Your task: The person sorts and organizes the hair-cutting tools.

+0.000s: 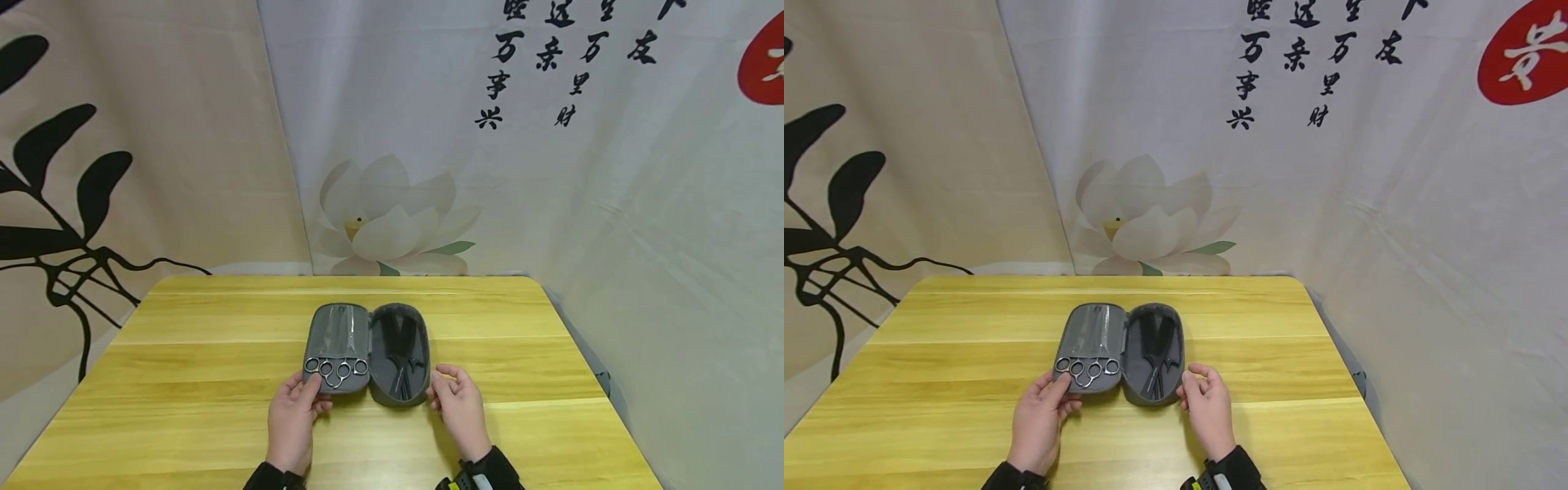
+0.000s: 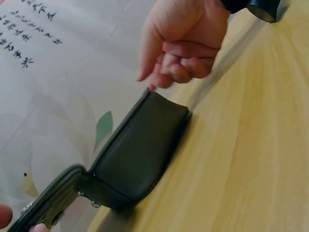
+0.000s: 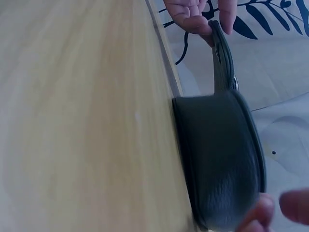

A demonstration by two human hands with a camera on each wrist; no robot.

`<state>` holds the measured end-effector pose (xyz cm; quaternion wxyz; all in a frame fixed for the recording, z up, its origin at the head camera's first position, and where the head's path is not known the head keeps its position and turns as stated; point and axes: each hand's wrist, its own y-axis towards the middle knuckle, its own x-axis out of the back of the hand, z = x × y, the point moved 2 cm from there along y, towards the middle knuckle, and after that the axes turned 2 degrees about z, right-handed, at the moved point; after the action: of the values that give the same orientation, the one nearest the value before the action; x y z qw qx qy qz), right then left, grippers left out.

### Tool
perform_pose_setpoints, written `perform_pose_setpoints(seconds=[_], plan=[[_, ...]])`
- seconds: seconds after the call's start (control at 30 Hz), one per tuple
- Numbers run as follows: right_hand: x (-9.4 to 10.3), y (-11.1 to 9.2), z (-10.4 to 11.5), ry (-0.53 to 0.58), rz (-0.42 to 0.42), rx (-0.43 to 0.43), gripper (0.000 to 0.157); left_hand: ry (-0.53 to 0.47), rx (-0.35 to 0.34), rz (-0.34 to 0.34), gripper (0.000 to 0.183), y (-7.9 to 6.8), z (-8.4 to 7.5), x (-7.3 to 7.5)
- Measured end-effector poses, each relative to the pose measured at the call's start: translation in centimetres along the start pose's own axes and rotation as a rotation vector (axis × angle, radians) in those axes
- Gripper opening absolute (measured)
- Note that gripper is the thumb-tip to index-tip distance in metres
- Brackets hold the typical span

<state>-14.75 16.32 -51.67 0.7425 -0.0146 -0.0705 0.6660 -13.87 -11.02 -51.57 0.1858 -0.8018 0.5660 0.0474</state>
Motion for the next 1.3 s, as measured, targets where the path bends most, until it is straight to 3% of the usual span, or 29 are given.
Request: perform_pose_setpoints(seconds=[0.3, 0.47, 0.57, 0.8, 1.0, 1.2, 1.3], plan=[[-0.2, 0.3, -0.4, -0.033, 0.131, -0.086, 0.044, 0.036, -0.069, -0.027, 0.063, -0.4, -1.0, 0.1], [-0.2, 0.3, -0.4, -0.031, 0.160, -0.083, 0.045, 0.120, -0.166, -0.025, 0.060, -1.0, -1.6, -0.7], [-0.2, 0.4, -0.4, -0.031, 0.168, -0.084, 0.045, 0.202, -0.286, -0.004, 0.054, -1.3, -2.1, -1.3], [-0.2, 0.3, -0.7, -0.029, 0.171, -0.107, 0.049, 0.530, -0.690, 0.079, 0.049, -1.8, -3.0, -3.4], [-0.2, 0.3, -0.9, -0.051, 0.168, -0.114, 0.054, 0.755, -0.946, 0.228, 0.044, -2.5, -3.4, -5.8], [-0.2, 0.5, -0.9, -0.056, 0.189, -0.092, 0.054, 1.088, -1.221, 0.320, 0.026, -3.4, -2.7, -8.3], [-0.2, 0.6, -1.0, -0.056, 0.190, -0.093, 0.052, 1.268, -1.312, 0.354, 0.023, -3.7, -1.8, -9.1]])
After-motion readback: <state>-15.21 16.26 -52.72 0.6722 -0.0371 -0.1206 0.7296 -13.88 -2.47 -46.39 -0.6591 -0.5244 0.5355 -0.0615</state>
